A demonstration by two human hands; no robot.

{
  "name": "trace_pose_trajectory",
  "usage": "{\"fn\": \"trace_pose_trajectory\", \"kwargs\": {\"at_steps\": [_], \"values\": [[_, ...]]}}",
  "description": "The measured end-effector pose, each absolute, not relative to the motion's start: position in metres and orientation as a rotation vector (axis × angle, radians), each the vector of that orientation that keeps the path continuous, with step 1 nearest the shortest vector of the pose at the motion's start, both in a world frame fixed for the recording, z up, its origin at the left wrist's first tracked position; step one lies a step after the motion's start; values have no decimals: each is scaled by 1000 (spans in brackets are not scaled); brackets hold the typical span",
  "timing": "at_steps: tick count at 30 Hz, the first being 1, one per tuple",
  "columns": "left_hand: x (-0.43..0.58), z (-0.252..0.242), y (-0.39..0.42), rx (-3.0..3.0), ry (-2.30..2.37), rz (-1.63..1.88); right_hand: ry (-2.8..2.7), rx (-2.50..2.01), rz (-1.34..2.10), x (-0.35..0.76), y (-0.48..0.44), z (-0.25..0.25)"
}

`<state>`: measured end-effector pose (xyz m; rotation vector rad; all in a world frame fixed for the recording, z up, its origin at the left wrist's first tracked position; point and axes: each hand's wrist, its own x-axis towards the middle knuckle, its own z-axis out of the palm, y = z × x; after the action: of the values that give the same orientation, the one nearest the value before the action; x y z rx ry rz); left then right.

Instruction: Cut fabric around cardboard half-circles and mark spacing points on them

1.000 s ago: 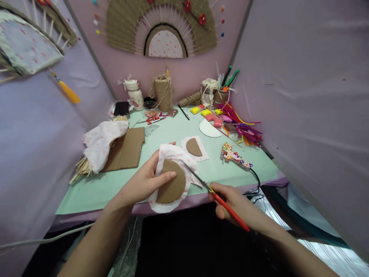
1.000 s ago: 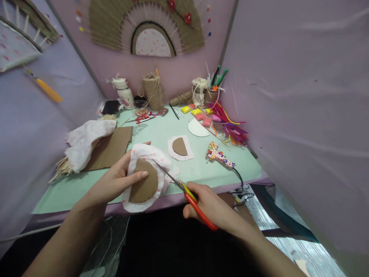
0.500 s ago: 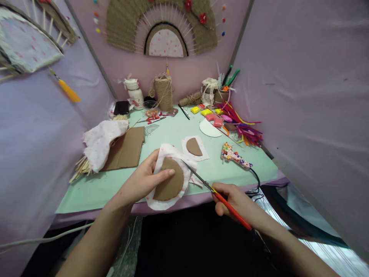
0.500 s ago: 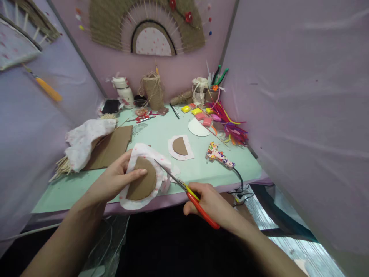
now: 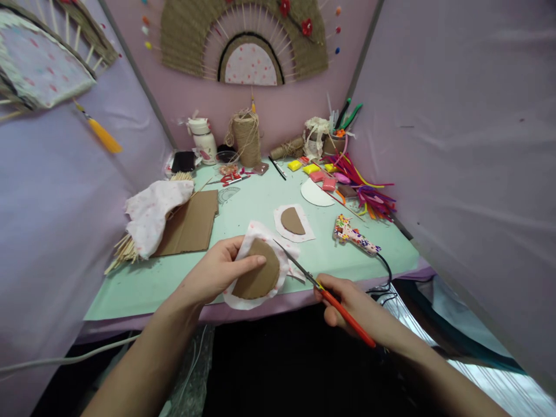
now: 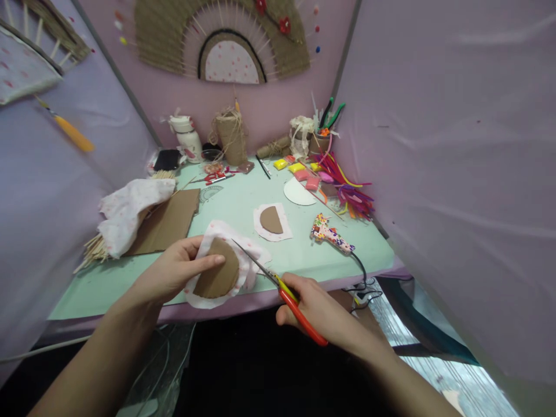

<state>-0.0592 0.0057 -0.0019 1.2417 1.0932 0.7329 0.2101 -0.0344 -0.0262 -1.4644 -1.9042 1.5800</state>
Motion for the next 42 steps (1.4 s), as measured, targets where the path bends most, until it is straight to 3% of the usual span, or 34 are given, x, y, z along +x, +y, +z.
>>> {"fn": "trace_pose_trajectory", "kwargs": {"at_steps": [17,28,42], "values": [[-59,0,4,1299,1098,676,-1926,-1364,1524,214,-32,-37],[-56,0,3,1356,1032,603,-1840,-1419,1724,211,-35,-34],[-57,5,3,1377,1030,564,-1906,-1383,1579,211,-33,-35]]}}
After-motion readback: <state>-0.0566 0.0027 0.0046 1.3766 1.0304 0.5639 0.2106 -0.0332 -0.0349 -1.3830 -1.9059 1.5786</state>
